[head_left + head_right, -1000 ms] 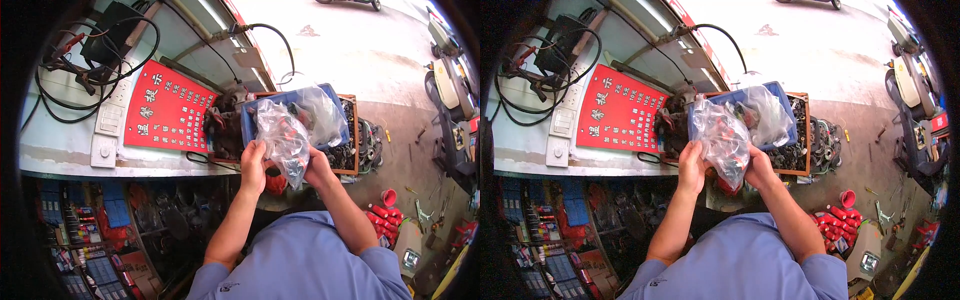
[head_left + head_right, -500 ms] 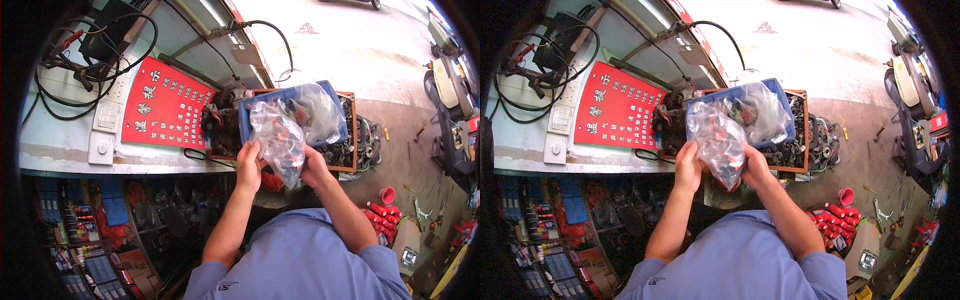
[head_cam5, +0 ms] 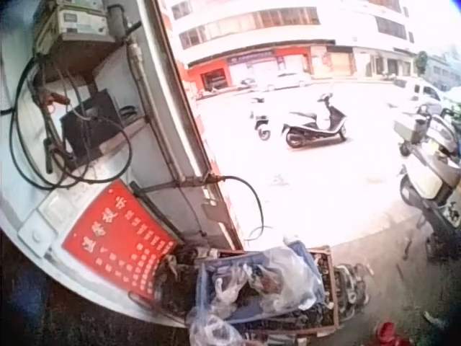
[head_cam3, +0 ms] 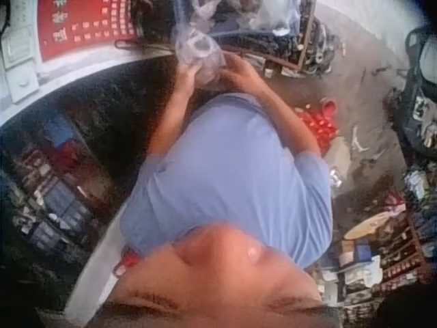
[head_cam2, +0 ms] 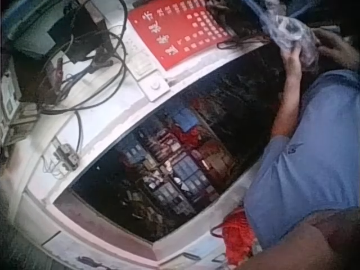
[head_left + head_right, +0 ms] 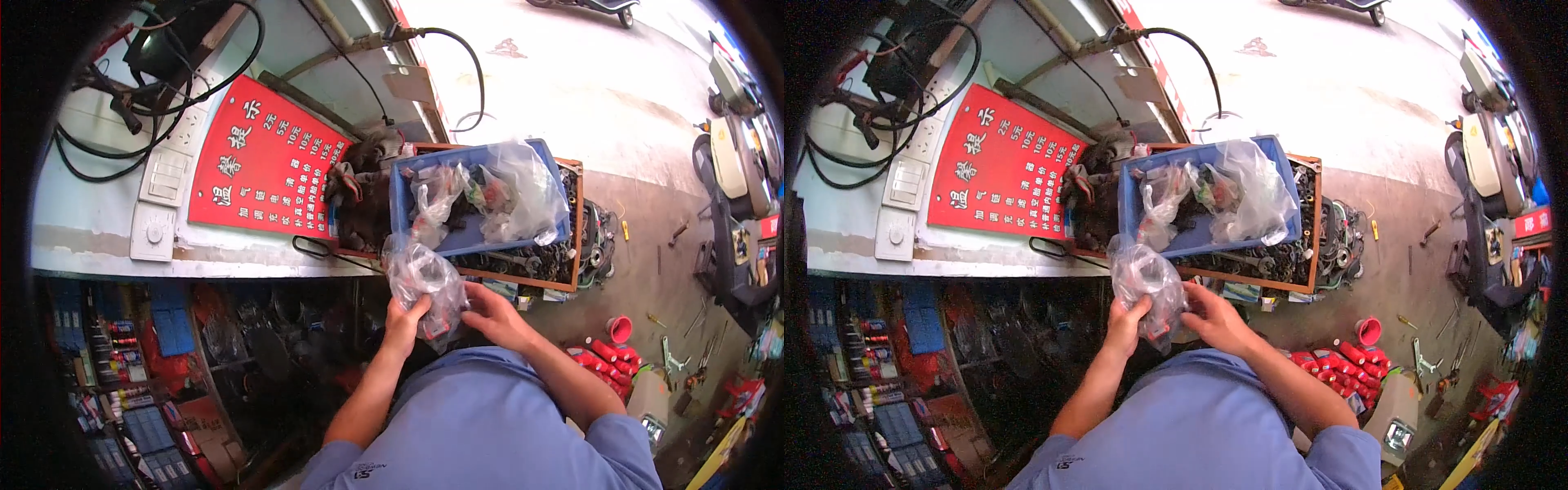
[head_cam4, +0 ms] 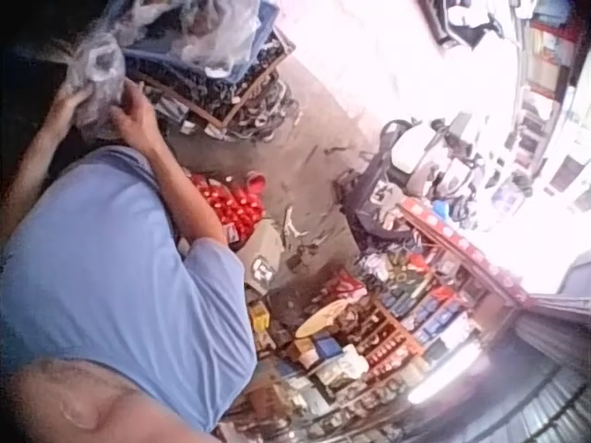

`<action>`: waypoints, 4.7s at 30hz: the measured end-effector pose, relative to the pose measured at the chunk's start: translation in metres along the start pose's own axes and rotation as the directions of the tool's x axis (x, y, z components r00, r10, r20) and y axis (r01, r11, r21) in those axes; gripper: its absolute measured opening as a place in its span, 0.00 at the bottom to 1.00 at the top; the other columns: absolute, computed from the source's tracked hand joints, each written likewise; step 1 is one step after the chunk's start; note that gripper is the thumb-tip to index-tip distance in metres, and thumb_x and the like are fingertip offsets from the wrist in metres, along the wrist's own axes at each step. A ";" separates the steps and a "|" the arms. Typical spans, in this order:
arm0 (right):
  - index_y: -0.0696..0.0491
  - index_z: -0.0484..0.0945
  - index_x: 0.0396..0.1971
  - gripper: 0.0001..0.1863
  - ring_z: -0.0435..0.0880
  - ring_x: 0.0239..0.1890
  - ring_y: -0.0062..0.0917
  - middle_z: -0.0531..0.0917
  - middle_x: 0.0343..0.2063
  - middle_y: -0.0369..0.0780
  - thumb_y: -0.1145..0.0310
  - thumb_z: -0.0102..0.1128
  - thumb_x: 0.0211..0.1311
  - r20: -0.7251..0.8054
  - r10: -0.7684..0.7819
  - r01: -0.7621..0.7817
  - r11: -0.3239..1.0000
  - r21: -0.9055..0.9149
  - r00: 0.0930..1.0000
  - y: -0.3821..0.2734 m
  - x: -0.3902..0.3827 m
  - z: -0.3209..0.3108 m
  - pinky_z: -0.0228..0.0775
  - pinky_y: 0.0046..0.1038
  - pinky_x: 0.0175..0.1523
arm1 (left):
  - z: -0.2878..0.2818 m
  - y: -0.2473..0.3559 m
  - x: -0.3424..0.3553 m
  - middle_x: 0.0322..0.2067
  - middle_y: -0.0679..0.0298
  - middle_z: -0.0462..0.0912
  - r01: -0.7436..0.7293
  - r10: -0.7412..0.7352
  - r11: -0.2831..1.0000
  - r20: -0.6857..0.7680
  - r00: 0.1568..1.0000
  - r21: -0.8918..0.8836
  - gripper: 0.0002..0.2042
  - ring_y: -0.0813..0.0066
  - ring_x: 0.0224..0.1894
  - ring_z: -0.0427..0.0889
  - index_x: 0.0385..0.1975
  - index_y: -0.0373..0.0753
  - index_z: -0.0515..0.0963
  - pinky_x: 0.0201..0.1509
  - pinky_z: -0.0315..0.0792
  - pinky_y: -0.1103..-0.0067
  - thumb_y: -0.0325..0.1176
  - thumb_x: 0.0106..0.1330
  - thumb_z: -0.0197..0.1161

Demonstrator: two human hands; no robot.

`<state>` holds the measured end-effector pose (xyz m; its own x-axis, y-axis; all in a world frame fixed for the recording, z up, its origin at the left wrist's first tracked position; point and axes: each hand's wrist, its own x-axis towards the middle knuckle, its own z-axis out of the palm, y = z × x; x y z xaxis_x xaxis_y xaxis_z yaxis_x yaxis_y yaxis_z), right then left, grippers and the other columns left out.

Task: Retrieving motorcycle parts and handling a key in a repair shop environment.

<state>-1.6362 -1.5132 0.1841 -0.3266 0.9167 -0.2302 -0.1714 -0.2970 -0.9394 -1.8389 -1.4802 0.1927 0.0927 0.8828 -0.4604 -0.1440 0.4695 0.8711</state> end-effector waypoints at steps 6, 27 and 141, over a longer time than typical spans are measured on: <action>0.61 0.70 0.51 0.17 0.78 0.48 0.25 0.79 0.45 0.41 0.78 0.52 0.61 -0.368 -0.089 0.079 0.996 -0.041 0.926 -0.025 0.006 -0.053 0.69 0.27 0.55 | -0.040 -0.021 -0.009 0.48 0.62 0.77 0.049 -0.064 0.991 -0.123 0.990 -0.124 0.19 0.71 0.50 0.76 0.54 0.36 0.70 0.56 0.68 0.75 0.30 0.64 0.61; 0.62 0.77 0.44 0.15 0.80 0.27 0.25 0.82 0.27 0.37 0.71 0.56 0.59 -0.566 -0.238 0.088 0.956 -0.279 0.789 -0.067 0.082 -0.147 0.71 0.26 0.35 | 0.007 0.021 0.023 0.49 0.60 0.76 -0.239 0.249 0.966 -0.116 0.962 0.096 0.21 0.70 0.51 0.75 0.54 0.33 0.69 0.59 0.65 0.74 0.29 0.62 0.60; 0.62 0.77 0.40 0.13 0.82 0.42 0.38 0.81 0.38 0.53 0.72 0.53 0.56 -0.303 -0.205 0.188 0.978 -0.086 0.931 -0.036 0.091 -0.127 0.73 0.33 0.47 | 0.156 0.056 0.151 0.59 0.56 0.71 -0.784 0.279 0.259 0.733 0.620 0.564 0.18 0.55 0.64 0.64 0.54 0.39 0.73 0.70 0.50 0.61 0.36 0.66 0.52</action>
<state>-1.5417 -1.3850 0.1642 0.0124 0.9951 -0.0982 -0.1487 -0.0953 -0.9843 -1.6791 -1.3229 0.1990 0.7399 0.6676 0.0824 0.4461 -0.5787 0.6828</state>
